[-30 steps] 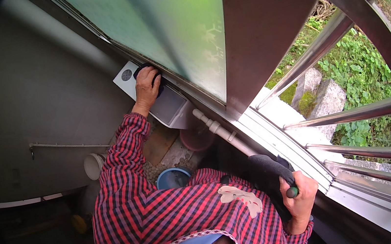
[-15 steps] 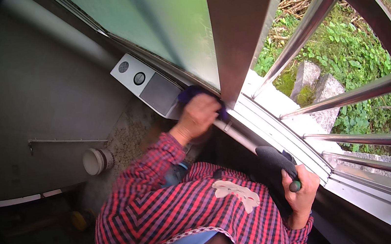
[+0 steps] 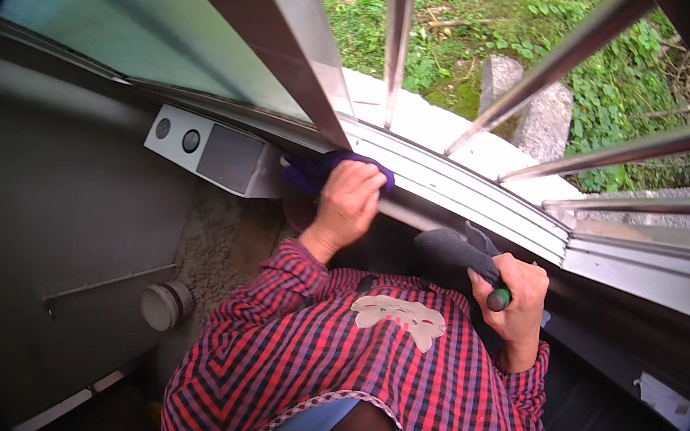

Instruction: The person wipes the metal window frame and sill with a cloth, then rinses the cloth in a bucket of water and continues wiping the frame. The person uses a green-handled tool to assist in cleaning the frame.

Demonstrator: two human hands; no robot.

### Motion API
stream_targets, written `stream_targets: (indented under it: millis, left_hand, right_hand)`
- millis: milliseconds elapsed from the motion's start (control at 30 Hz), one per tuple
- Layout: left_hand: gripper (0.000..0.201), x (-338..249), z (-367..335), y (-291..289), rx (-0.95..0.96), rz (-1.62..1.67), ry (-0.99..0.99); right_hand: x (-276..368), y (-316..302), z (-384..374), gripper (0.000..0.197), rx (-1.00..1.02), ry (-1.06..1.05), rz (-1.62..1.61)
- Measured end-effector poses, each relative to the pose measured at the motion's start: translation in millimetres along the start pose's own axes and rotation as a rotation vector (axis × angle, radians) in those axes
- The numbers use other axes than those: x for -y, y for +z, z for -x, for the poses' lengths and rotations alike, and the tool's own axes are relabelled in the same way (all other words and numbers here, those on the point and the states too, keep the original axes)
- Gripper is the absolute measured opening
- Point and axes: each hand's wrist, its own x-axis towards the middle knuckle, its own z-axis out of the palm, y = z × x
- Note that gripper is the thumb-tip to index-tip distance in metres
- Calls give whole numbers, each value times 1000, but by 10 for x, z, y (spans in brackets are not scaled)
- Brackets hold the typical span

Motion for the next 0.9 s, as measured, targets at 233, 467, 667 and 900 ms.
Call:
stream_targets:
  millis: [233, 467, 667, 900]
  left_hand:
    - [29, 894, 235, -783, 57, -348, -183]
    - [26, 500, 258, -353, 32, -219, -210]
    - [21, -479, 214, 612, 37, 44, -51]
    - [27, 289, 25, -237, 176, -244, -93]
  right_hand:
    - [138, -67, 126, 25, -66, 121, 14]
    - [168, -70, 195, 23, -76, 178, -7]
    - [24, -46, 226, 22, -54, 142, -11]
    - [-47, 1, 166, 21, -90, 72, -96]
